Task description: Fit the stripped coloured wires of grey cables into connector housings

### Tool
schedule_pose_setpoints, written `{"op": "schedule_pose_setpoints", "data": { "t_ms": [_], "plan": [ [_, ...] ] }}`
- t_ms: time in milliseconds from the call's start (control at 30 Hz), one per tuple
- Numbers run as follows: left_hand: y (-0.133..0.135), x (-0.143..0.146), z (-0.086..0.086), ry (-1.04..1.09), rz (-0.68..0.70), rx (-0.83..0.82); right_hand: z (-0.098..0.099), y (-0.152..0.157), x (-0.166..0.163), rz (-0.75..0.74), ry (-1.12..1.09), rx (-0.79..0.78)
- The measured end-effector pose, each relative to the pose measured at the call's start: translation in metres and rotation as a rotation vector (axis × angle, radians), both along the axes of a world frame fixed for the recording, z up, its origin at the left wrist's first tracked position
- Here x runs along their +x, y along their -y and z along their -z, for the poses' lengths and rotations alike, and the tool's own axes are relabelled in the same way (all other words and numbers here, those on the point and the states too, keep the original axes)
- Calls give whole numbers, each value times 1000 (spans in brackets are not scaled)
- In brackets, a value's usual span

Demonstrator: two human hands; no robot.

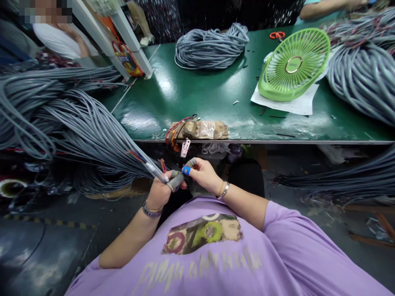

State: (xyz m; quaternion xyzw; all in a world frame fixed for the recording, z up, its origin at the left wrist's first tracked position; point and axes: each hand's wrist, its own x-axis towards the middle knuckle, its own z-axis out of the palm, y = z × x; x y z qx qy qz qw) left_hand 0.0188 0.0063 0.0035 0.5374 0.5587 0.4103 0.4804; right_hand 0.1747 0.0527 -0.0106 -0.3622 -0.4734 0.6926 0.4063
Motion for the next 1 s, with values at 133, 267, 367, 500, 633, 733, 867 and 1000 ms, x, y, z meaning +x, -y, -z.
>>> {"op": "schedule_pose_setpoints", "data": {
  "t_ms": [133, 267, 367, 500, 633, 733, 867, 1000],
  "plan": [
    [0, -2, -3, -130, 113, -9, -4, -2, -6, -20, 14, -3],
    [2, -6, 4, 32, -8, -51, -1, -2, -3, 40, 37, -19],
    [2, -9, 8, 140, -78, -73, 0, -1, 1, -66, -7, -40],
    [2, -9, 9, 126, -36, -52, -5, -2, 0, -176, -20, -53],
    [4, -5, 8, 95, -63, -46, -5, -3, -3, -129, -14, -98],
    [6, -1, 10, 117, -156, -19, 0, -1, -4, -98, -39, -160],
    [6, 3, 12, 151, -226, 22, 4, 3, -3, -79, -40, -138],
    [4, 4, 13, 186, -267, 24, 3, 5, 0, -65, 7, -36]
  ]
}}
